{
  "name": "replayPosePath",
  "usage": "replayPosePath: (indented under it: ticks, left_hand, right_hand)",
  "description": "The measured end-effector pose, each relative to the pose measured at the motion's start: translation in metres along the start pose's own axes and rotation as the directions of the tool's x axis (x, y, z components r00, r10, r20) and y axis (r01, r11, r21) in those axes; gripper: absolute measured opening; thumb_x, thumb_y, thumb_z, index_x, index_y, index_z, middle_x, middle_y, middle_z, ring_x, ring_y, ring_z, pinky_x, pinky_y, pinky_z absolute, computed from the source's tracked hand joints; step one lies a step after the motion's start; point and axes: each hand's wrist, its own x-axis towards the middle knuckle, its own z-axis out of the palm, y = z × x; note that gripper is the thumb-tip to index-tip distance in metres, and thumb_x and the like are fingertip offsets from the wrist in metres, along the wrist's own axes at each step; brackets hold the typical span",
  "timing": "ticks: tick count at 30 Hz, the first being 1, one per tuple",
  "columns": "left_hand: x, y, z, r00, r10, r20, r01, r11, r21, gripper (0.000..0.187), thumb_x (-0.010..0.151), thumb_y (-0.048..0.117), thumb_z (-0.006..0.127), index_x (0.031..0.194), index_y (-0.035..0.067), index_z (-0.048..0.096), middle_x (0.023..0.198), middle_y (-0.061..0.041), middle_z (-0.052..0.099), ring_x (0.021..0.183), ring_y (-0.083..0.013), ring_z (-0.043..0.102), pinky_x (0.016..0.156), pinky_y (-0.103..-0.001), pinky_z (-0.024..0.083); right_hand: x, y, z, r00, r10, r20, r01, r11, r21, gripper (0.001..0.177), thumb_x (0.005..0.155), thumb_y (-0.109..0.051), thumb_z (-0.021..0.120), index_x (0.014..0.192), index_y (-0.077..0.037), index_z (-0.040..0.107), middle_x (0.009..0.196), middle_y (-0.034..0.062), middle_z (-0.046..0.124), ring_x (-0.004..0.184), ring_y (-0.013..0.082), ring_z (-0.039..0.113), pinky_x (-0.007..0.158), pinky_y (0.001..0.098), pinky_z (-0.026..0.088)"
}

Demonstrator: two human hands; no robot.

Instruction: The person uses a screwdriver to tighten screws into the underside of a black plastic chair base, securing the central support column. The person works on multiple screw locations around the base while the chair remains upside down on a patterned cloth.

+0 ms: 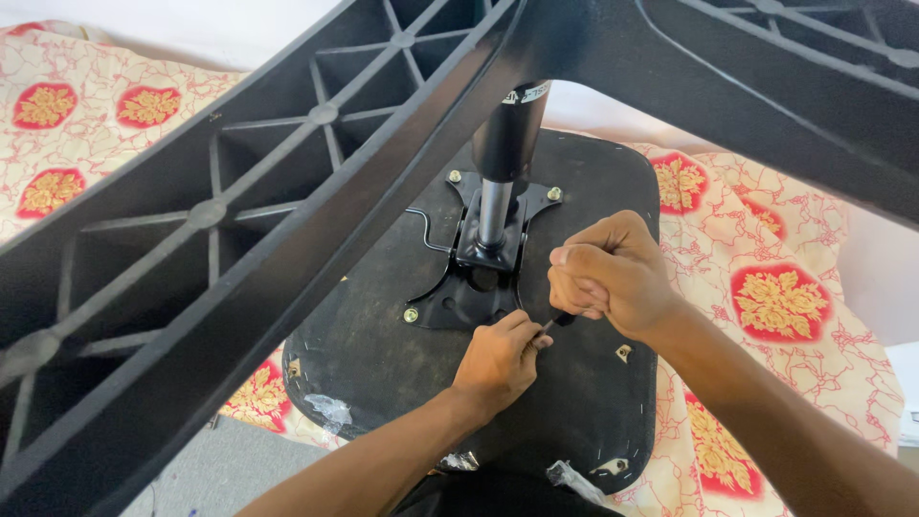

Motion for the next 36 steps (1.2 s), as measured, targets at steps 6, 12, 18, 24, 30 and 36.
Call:
replayPosePath:
  ticks: [6, 12, 18, 24, 30, 36]
  left_hand:
    - [0.000, 0.001, -0.001, 1.000, -0.001, -0.009, 0.001, 1.000, 0.010, 0.011, 0.093, 0.009, 0.070, 0.088, -0.001, 0.068, 0.085, -0.012, 0.065, 0.070, -0.0337, 0.069, 0.059, -0.041, 0.055]
    - [-0.001, -0.002, -0.001, 1.000, -0.006, -0.012, 0.007, 1.000, 0.015, 0.010, 0.093, 0.009, 0.071, 0.090, 0.000, 0.069, 0.086, -0.012, 0.066, 0.071, -0.0331, 0.070, 0.060, -0.040, 0.056]
    - [-0.001, -0.004, -0.003, 0.999, 0.025, -0.040, -0.025, 1.000, 0.001, 0.007, 0.091, 0.007, 0.072, 0.092, 0.000, 0.071, 0.089, -0.012, 0.067, 0.074, -0.0338, 0.070, 0.061, -0.040, 0.056]
    - [-0.002, -0.002, -0.005, 0.998, 0.022, -0.052, -0.023, 1.000, -0.017, 0.006, 0.090, 0.006, 0.073, 0.091, 0.000, 0.070, 0.088, -0.013, 0.067, 0.073, -0.0344, 0.069, 0.061, -0.041, 0.055]
    - [-0.006, -0.002, -0.008, 0.998, 0.019, -0.068, -0.022, 0.999, -0.033, 0.006, 0.089, 0.006, 0.074, 0.092, 0.001, 0.072, 0.087, -0.012, 0.067, 0.071, -0.0343, 0.069, 0.060, -0.041, 0.054]
    - [-0.011, -0.006, -0.005, 0.996, -0.048, -0.076, 0.047, 0.999, -0.010, 0.014, 0.085, 0.013, 0.079, 0.090, 0.001, 0.072, 0.081, -0.012, 0.067, 0.065, -0.0319, 0.070, 0.058, -0.040, 0.057]
  right_hand:
    - [-0.003, 0.007, 0.010, 0.995, 0.009, -0.095, -0.009, 1.000, 0.001, 0.048, 0.096, -0.006, 0.057, 0.050, -0.003, 0.043, 0.047, 0.0031, 0.041, 0.040, 0.0121, 0.038, 0.039, 0.0294, 0.030]
    - [-0.003, 0.013, 0.020, 0.977, -0.020, -0.210, 0.015, 1.000, -0.026, 0.047, 0.096, -0.006, 0.057, 0.052, -0.004, 0.041, 0.048, 0.0029, 0.041, 0.041, 0.0115, 0.039, 0.039, 0.0292, 0.030]
    - [-0.003, 0.014, 0.032, 0.943, -0.052, -0.329, 0.034, 0.998, -0.060, 0.046, 0.096, -0.005, 0.055, 0.051, -0.003, 0.043, 0.047, 0.0042, 0.044, 0.040, 0.0103, 0.037, 0.039, 0.0288, 0.030]
    - [-0.005, 0.016, 0.048, 0.881, -0.122, -0.456, 0.080, 0.991, -0.111, 0.048, 0.097, -0.006, 0.054, 0.051, -0.004, 0.042, 0.047, 0.0026, 0.043, 0.040, 0.0089, 0.037, 0.039, 0.0276, 0.032]
    - [-0.004, 0.021, 0.067, 0.767, -0.210, -0.606, 0.163, 0.978, -0.133, 0.047, 0.095, -0.004, 0.056, 0.051, -0.004, 0.041, 0.049, 0.0013, 0.041, 0.039, 0.0087, 0.036, 0.038, 0.0275, 0.030]
    - [-0.004, 0.018, 0.077, 0.624, -0.196, -0.756, 0.170, 0.979, -0.114, 0.046, 0.092, -0.005, 0.056, 0.048, -0.004, 0.042, 0.047, 0.0021, 0.041, 0.038, 0.0099, 0.036, 0.038, 0.0275, 0.030]
